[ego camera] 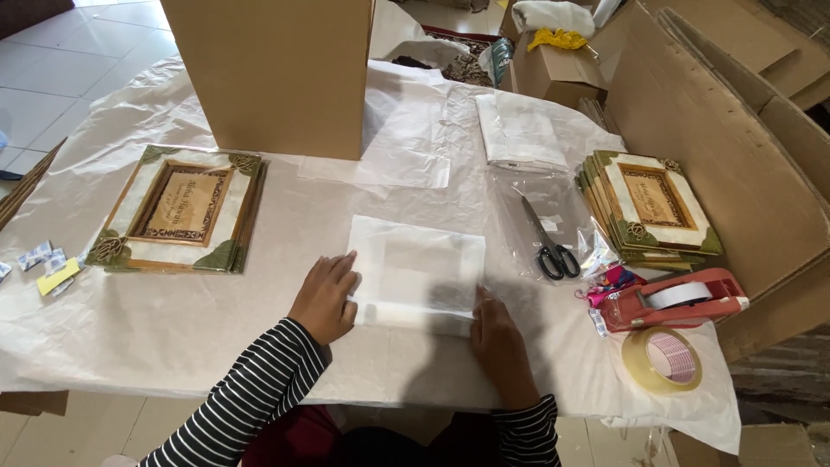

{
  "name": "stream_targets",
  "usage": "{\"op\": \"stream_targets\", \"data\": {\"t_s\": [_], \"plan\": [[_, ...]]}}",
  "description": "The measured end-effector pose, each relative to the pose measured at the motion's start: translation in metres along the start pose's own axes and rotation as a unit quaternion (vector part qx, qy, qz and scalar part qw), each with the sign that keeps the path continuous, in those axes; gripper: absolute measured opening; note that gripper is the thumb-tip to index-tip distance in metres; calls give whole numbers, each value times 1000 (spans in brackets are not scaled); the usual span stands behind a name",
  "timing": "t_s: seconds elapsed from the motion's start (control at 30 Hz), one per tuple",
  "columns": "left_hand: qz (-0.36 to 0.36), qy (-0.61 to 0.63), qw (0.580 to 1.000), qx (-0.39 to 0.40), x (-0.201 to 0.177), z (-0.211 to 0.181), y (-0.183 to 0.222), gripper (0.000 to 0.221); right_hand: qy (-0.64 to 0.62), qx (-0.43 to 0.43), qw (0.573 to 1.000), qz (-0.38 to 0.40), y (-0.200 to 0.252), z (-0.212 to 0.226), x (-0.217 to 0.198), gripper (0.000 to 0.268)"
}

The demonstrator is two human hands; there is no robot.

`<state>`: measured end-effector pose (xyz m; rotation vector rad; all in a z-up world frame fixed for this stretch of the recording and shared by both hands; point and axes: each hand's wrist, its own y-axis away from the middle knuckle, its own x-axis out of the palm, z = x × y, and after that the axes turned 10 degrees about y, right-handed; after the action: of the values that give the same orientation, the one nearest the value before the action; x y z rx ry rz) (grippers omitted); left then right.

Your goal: Wrapping a decorative picture frame in white tissue paper for protection.

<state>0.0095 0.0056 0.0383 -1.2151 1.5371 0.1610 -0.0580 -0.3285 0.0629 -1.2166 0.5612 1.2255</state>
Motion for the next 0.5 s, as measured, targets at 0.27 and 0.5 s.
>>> {"op": "stream_targets", "data": {"t_s": [0.27,0.5], "plan": [[176,-21,976,-129,-24,-7,-27,16,81,-75,988,109,-21,-4,-13,12],[224,-55,960,-159,-36,-8,-57,17,108,-129,971,173,-45,-33,-4,26]]}}
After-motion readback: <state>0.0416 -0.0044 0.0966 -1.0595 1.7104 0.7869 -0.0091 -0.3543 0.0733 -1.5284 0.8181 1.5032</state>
